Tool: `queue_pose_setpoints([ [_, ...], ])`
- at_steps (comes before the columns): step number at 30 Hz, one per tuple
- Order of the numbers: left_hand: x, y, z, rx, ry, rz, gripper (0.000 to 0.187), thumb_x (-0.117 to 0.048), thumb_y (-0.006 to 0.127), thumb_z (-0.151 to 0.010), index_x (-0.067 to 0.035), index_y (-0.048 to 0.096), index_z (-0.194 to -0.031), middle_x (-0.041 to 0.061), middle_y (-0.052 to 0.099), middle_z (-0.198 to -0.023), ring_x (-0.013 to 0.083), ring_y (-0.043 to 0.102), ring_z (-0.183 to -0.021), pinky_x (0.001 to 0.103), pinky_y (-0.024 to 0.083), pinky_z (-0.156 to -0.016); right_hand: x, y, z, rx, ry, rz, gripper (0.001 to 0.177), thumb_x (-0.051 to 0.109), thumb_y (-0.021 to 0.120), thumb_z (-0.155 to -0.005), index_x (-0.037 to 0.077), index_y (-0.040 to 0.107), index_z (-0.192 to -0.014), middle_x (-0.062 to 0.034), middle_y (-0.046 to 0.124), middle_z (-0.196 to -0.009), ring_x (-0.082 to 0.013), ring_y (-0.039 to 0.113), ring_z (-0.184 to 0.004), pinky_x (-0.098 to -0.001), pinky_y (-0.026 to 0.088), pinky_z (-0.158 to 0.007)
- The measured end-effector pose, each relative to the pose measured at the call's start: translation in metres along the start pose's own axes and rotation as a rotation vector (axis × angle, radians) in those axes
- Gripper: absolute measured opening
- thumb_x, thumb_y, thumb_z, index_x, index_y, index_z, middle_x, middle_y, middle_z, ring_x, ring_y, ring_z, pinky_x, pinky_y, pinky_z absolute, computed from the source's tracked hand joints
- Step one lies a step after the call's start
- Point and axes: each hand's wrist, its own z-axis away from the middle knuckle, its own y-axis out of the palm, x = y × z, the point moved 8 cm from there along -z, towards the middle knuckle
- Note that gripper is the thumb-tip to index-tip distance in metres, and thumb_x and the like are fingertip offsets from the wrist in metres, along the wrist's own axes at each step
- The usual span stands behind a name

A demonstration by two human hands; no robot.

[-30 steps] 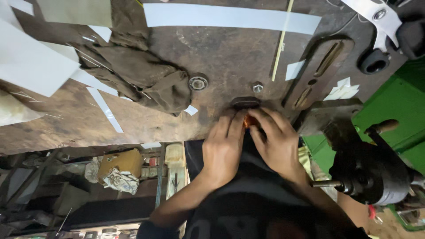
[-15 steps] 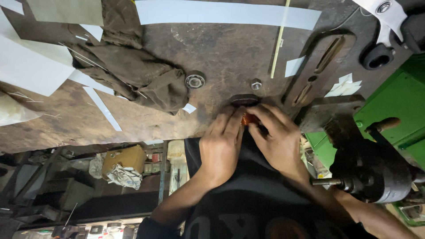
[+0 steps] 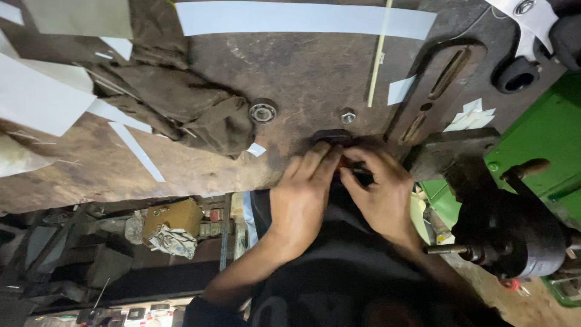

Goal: The person winds copper wire around a metal jig using a crank handle, then removes the formed coil and secures it with a thin wire tie. The person uses a crank handle to rotate the jig and a thin wire to tie the coil.

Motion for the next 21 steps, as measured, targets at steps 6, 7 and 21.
queue_pose_setpoints([
  [6,0.001,0.006,0.002,0.001,-0.030,0.035,0.045,-0.003,0.069,-0.086,-0.007,0.067,-0.131,0.007,0.065,-0.130,0.0248,0.068,-0.100,0.034,0.057,-0.084,-0.010,0.001,0.004,0.021,0.030,-0.030,0.029,0.003,0.079,-0.087,0.003,0.070,-0.115,-0.0117,0.073,-0.109,-0.0229,0.075,-0.098,-0.0318,0.059,-0.085],
  [7,0.001,0.006,0.004,-0.005,-0.033,0.044,0.045,-0.003,0.070,-0.087,-0.007,0.067,-0.132,0.007,0.065,-0.129,0.0250,0.068,-0.099,0.034,0.057,-0.084,-0.009,0.001,0.005,0.018,0.010,-0.018,0.029,0.003,0.079,-0.087,0.003,0.070,-0.115,-0.0118,0.073,-0.108,-0.0237,0.075,-0.098,-0.0323,0.059,-0.085],
  [21,0.004,0.005,0.011,-0.043,-0.048,0.021,0.052,-0.006,0.072,-0.089,-0.010,0.064,-0.140,0.007,0.064,-0.126,0.0259,0.067,-0.098,0.035,0.058,-0.082,0.007,0.000,-0.003,0.105,-0.100,0.085,0.036,0.005,0.076,-0.088,0.003,0.067,-0.123,-0.0159,0.068,-0.121,-0.0327,0.069,-0.110,-0.0383,0.057,-0.094],
])
